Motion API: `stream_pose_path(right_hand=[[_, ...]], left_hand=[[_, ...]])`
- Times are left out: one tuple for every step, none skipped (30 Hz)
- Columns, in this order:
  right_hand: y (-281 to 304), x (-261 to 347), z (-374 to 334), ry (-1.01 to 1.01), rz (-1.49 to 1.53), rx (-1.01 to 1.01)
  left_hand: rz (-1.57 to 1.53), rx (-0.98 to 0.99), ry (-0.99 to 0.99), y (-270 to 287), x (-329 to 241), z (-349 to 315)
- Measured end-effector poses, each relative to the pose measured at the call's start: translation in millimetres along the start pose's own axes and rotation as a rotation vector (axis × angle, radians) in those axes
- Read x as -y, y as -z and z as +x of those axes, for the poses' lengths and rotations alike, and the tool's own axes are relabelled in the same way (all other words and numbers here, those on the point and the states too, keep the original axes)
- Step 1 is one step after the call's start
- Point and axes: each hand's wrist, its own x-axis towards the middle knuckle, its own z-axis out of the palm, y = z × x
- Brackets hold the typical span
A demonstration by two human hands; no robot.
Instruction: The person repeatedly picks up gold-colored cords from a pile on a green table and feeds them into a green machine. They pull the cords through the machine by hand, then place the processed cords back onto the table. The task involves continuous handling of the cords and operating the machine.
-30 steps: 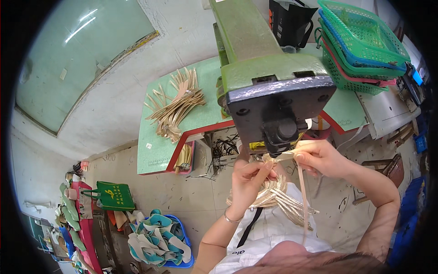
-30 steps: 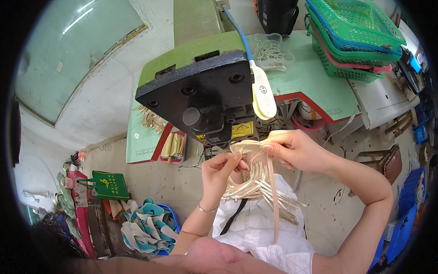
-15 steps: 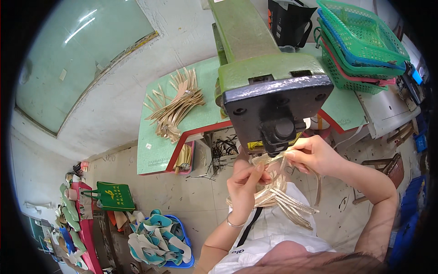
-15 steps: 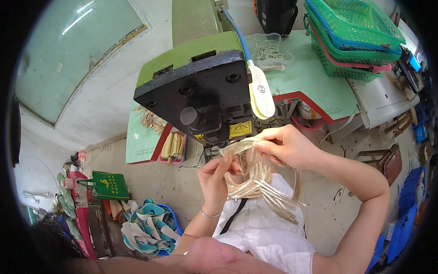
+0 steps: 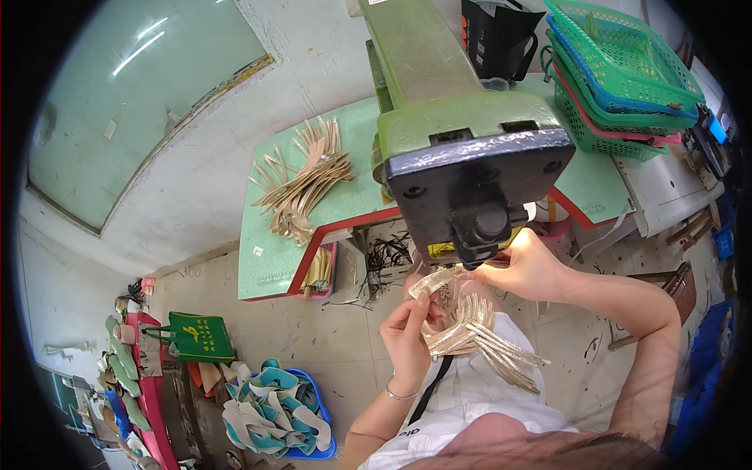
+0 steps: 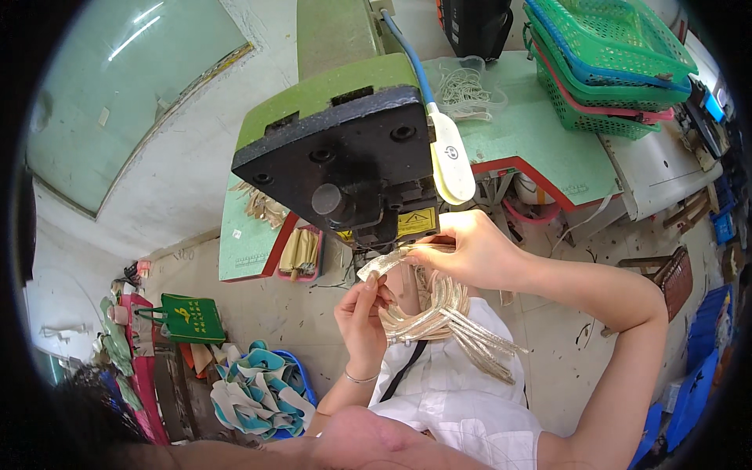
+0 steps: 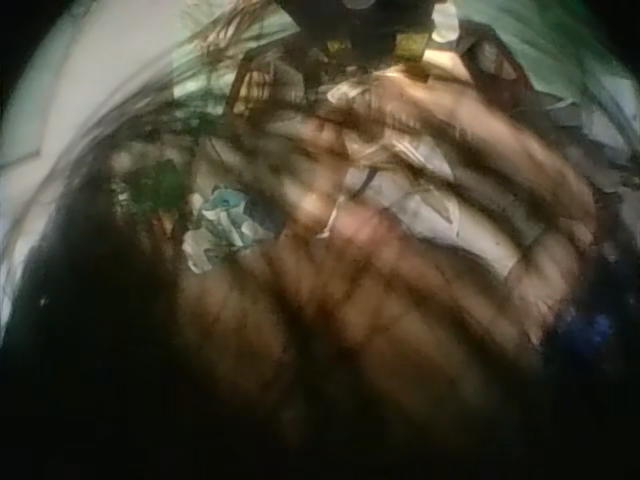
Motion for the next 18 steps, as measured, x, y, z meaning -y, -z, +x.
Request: stream_pose_path(right_hand=[[2, 0, -1, -0.014, -0.011, 0.017], [3, 2, -2, -0.034, 0.018, 0.032], [6, 4, -4, -0.054, 0.048, 0.047], [8, 4, -5, -0.074, 0.078, 0.062], [8, 3, -8, -0.113, 0.141, 0.045], [7, 1, -12, -0.152, 0.204, 0.028], [7, 1, -14, -0.190, 0.267, 0.010], [8, 2, -14, -0.248, 0.283, 0.021], [9, 6, -15, -0.306, 0.299, 0.032], [9, 8, -15, -0.364, 0.314, 0.044], [8, 7, -15, -0.326, 0.328, 0.044], [6, 7, -14, -0.288, 0.341, 0.045], [4, 6, -13, -0.249, 0.355, 0.046], [2, 5, -12, -0.242, 0.334, 0.049], [0, 3, -10, -0.235, 0.314, 0.052], [-1, 3, -8, -0.228, 0.293, 0.055], [-2, 2, -7, -0.193, 0.243, 0.042], [-3, 2, -5, -0.159, 0.192, 0.029]], left_hand=[[0.027, 0.016, -0.011, 0, 0, 0], [0.055, 0.028, -0.024, 0, 0, 1], [0.082, 0.039, -0.038, -1, 0, 1], [0.091, 0.057, -0.022, -1, -2, 2], [0.091, 0.080, -0.003, -4, -2, 4], [0.090, 0.102, 0.016, -7, -2, 5], [0.079, 0.111, 0.021, -10, -4, 7], [0.073, 0.117, 0.027, -12, -6, 7], [0.067, 0.123, 0.032, -13, -6, 7], [0.065, 0.101, 0.031, -13, -6, 6], [0.066, 0.087, 0.032, -12, -7, 6], [0.066, 0.073, 0.032, -11, -7, 5], [0.054, 0.063, 0.030, -10, -7, 4], [0.046, 0.049, 0.026, -7, -7, 3], [0.037, 0.035, 0.023, -4, -7, 3], [0.027, 0.029, 0.028, -3, -9, 1], [0.015, 0.023, 0.032, -1, -10, 0], [0.003, 0.017, 0.038, 0, -12, -1]])
